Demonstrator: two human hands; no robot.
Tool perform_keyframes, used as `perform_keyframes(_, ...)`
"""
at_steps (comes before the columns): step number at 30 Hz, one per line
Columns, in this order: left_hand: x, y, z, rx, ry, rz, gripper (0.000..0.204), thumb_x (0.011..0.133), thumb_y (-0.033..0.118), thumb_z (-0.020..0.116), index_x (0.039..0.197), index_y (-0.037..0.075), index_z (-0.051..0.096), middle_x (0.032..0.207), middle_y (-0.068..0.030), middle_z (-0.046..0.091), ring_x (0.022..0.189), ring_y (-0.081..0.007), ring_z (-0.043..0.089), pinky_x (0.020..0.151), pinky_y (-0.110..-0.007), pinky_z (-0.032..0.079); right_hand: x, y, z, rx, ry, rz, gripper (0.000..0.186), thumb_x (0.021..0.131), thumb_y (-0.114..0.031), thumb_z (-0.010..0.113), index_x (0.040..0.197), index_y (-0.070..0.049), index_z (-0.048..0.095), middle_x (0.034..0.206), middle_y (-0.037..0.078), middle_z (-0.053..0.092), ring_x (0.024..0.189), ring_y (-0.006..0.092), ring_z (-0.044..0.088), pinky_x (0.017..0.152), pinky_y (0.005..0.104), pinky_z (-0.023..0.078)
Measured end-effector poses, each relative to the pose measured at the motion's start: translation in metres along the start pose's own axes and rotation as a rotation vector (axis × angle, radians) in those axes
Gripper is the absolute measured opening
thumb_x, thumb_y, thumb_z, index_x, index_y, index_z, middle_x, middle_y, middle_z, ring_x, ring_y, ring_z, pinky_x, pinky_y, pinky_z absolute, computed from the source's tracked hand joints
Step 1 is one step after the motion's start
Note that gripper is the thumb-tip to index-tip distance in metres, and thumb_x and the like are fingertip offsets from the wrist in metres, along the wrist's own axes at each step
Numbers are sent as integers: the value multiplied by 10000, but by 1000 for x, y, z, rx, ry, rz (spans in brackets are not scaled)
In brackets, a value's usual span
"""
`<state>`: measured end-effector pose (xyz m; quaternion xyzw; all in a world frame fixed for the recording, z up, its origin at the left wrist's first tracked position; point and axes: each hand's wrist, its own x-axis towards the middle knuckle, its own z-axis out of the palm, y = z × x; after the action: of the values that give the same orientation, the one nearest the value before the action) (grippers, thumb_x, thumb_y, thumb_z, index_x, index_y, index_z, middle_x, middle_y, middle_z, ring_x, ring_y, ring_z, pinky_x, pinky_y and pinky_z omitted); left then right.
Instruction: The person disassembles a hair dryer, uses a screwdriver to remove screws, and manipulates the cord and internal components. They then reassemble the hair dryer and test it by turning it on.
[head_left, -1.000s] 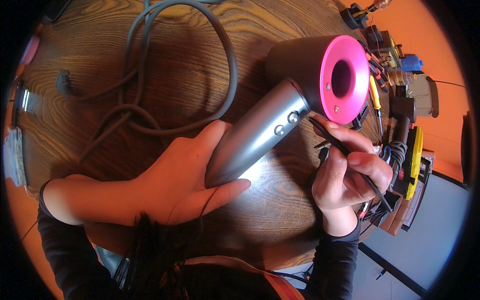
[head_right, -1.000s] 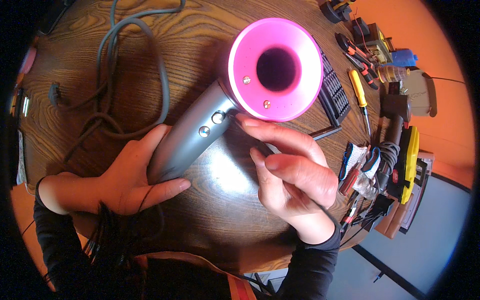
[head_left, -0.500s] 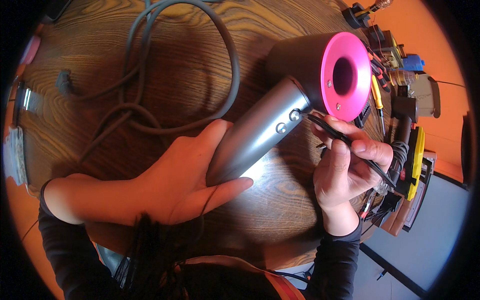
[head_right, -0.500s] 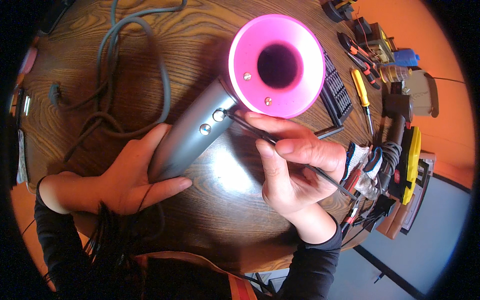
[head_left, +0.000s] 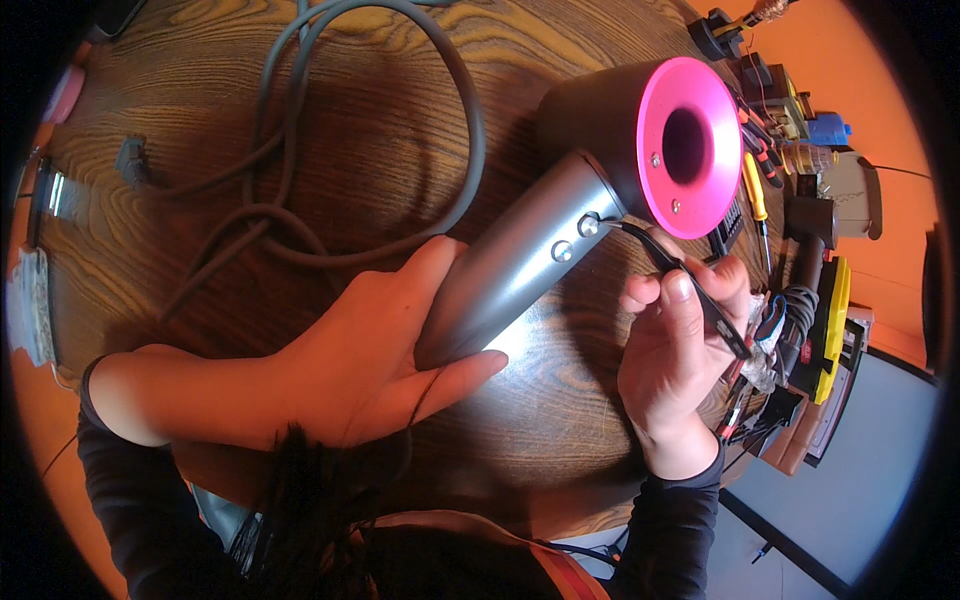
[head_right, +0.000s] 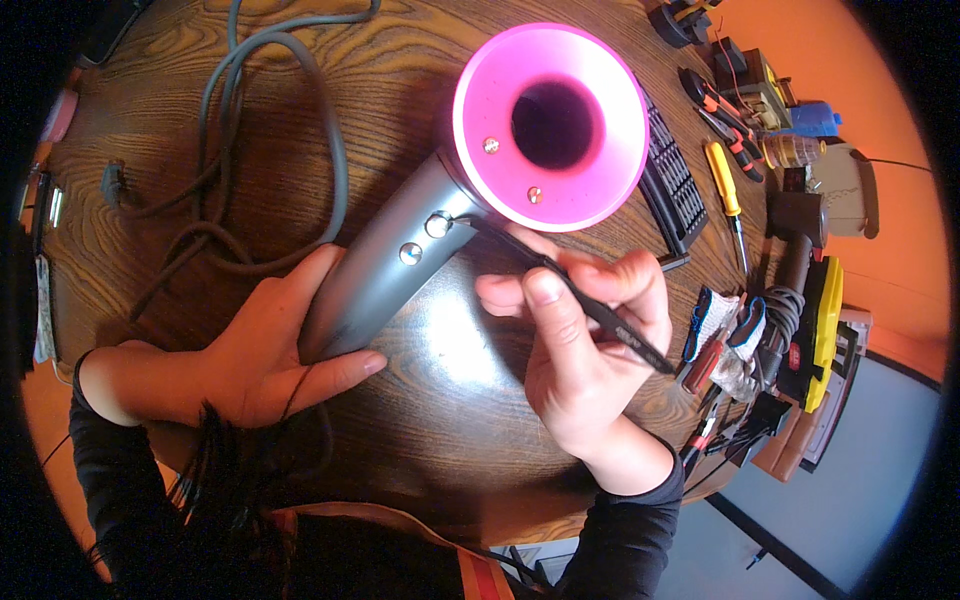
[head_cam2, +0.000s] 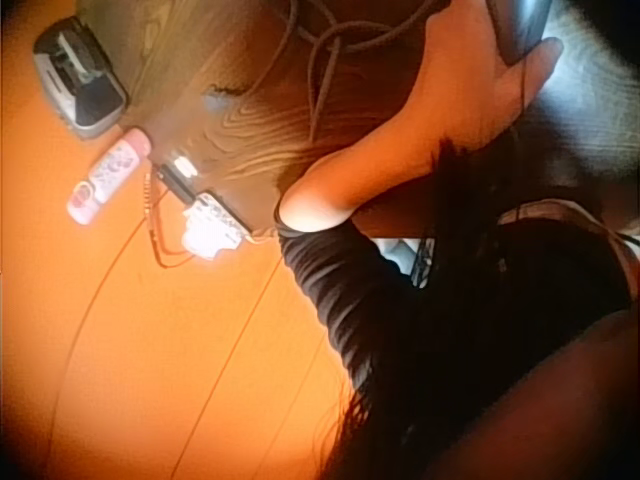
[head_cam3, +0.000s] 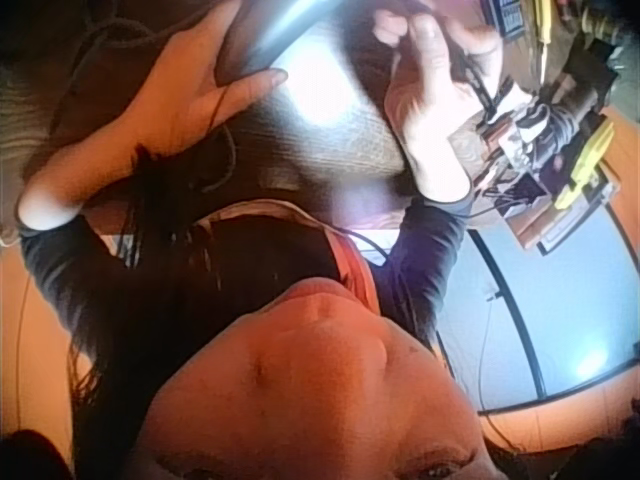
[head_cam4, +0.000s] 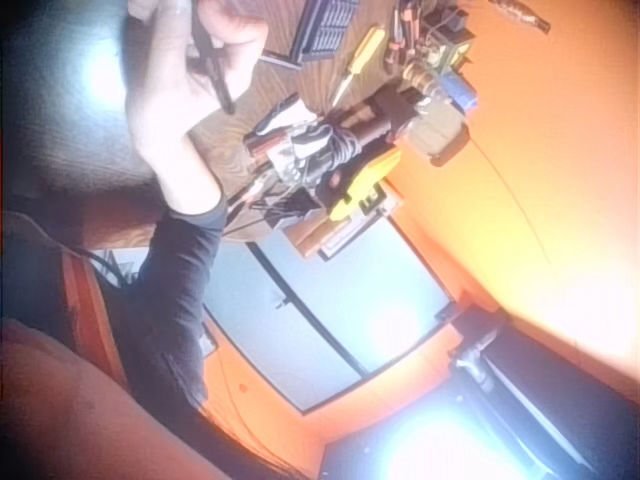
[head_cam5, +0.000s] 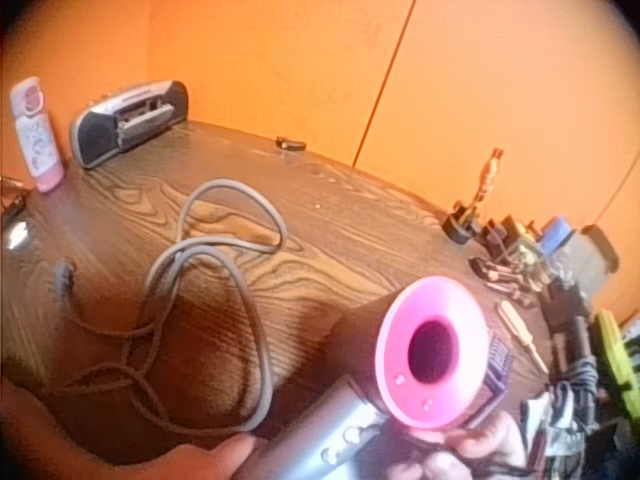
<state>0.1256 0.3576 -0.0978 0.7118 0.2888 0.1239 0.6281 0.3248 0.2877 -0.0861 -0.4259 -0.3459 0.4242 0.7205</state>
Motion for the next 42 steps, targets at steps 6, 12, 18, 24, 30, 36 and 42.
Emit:
perform_keyframes(6, 0, 3, 0, 3, -7, -32, 445, 796, 256, 640, 1007, -23, 364, 797, -204, 573, 706, -308, 593, 620, -360, 456, 0, -6, 1, 236, 164, 313, 102, 854, 17, 509, 937, -38, 487, 834, 153, 627, 773, 231, 654, 676, 322, 572)
perform_keyframes(12, 0, 3, -1, 21, -22, -30, 460, 795, 263, 643, 1015, -26, 361, 806, -206, 575, 719, -313, 596, 627, -358, 460, 1, -3, -1, 467, 166, 451, 144, 857, -12, 520, 1001, -24, 516, 886, 142, 629, 805, 202, 649, 726, 290, 566)
perform_keyframes(18, 1, 0, -1, -2, -9, 16, 471, 797, 273, 643, 1028, -26, 362, 818, -199, 577, 723, -304, 599, 632, -355, 462, -1, -4, 0, 347, 150, 354, 152, 861, 4, 502, 992, -51, 451, 962, 197, 609, 813, 228, 650, 709, 311, 568)
perform_keyframes(24, 0, 0, -1, 12, -12, 0, 465, 797, 273, 642, 1029, -24, 370, 809, -193, 575, 719, -300, 599, 633, -355, 460, -5, 2, -2, 77, -119, 2, 218, 838, 48, 520, 942, -71, 371, 997, 291, 575, 789, 265, 653, 708, 342, 541)
perform_keyframes(30, 1, -1, 0, 6, 2, 23, 467, 796, 278, 641, 1029, -24, 372, 803, -192, 574, 716, -306, 597, 631, -356, 458, -3, -2, -11, -350, -361, -285, 204, 831, 38, 531, 998, -40, 445, 1064, 277, 558, 919, 322, 609, 828, 412, 487)
perform_keyframes(36, 0, 0, -1, 10, -1, 19, 466, 795, 280, 642, 1022, -25, 372, 791, -196, 574, 705, -317, 595, 620, -361, 457, 0, -5, -13, -299, -416, -308, 228, 820, 53, 530, 1029, -24, 480, 1088, 279, 544, 944, 333, 599, 831, 419, 485)
perform_keyframes(42, 1, 0, -1, 18, -4, 11, 461, 791, 275, 646, 1012, -22, 372, 775, -196, 574, 692, -327, 595, 609, -362, 458, 0, -6, -12, -319, -431, -325, 240, 814, 70, 527, 1027, -22, 470, 1085, 288, 537, 926, 336, 605, 808, 421, 497)
